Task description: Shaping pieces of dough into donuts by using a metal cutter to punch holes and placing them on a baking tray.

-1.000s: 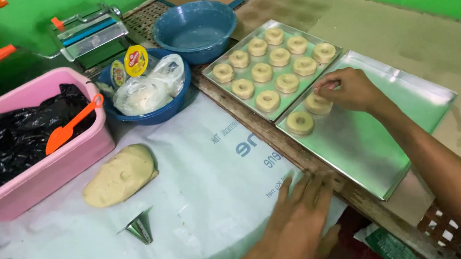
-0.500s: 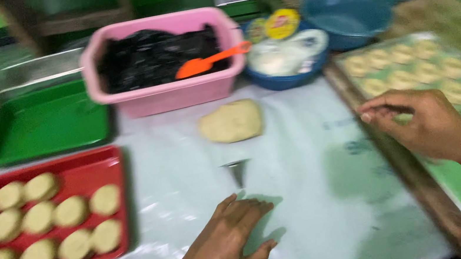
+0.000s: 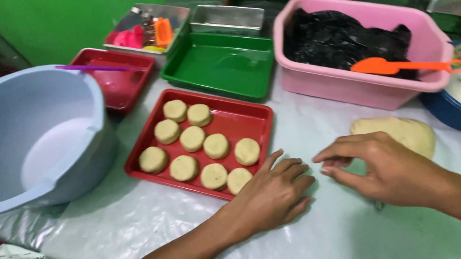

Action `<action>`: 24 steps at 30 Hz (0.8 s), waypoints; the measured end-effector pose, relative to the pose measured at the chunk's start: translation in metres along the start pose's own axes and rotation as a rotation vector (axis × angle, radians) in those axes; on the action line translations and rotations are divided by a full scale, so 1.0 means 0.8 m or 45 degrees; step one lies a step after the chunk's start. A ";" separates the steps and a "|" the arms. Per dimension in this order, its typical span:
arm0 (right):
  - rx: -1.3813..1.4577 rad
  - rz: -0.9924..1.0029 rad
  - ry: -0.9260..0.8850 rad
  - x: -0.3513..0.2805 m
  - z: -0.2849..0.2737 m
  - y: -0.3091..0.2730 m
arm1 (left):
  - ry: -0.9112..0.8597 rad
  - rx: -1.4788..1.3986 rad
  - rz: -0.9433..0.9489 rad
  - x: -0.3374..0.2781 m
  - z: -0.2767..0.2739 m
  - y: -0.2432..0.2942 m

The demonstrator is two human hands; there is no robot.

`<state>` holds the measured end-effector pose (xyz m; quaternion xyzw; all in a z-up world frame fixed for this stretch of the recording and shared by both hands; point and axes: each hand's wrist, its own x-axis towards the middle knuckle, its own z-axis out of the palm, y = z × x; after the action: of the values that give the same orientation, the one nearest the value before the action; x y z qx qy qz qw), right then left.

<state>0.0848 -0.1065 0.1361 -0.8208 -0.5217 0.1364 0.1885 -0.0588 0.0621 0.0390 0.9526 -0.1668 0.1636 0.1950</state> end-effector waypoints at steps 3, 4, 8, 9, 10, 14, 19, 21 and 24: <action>-0.002 -0.079 -0.060 0.041 0.006 -0.038 | 0.043 -0.056 -0.011 -0.006 0.000 -0.016; -0.010 -0.093 -0.064 0.054 0.010 -0.045 | 0.054 -0.048 -0.020 -0.007 -0.002 -0.021; 0.079 -0.350 0.026 0.101 0.031 -0.062 | 0.106 -0.030 -0.072 -0.006 0.010 -0.036; 0.104 -0.447 0.047 0.116 0.035 -0.065 | 0.071 0.109 -0.129 -0.004 0.015 -0.042; 0.099 -0.457 0.042 0.131 0.042 -0.064 | 0.080 0.113 -0.136 -0.005 0.025 -0.050; -0.036 -0.554 0.179 0.178 0.073 -0.067 | 0.031 -0.013 -0.317 -0.005 0.003 -0.044; -0.047 -0.493 0.089 0.231 0.111 -0.087 | -0.126 0.019 -0.437 -0.003 0.000 -0.044; -0.217 -0.283 0.007 0.247 0.124 -0.111 | -0.164 -0.241 -0.391 -0.006 -0.002 -0.043; -0.227 -0.488 0.132 0.266 0.150 -0.092 | 0.061 -0.203 -0.298 -0.013 0.030 -0.055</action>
<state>0.0641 0.1347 0.0567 -0.7259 -0.6679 0.0092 0.1642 -0.0456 0.0928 0.0004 0.9428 -0.0625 0.1485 0.2918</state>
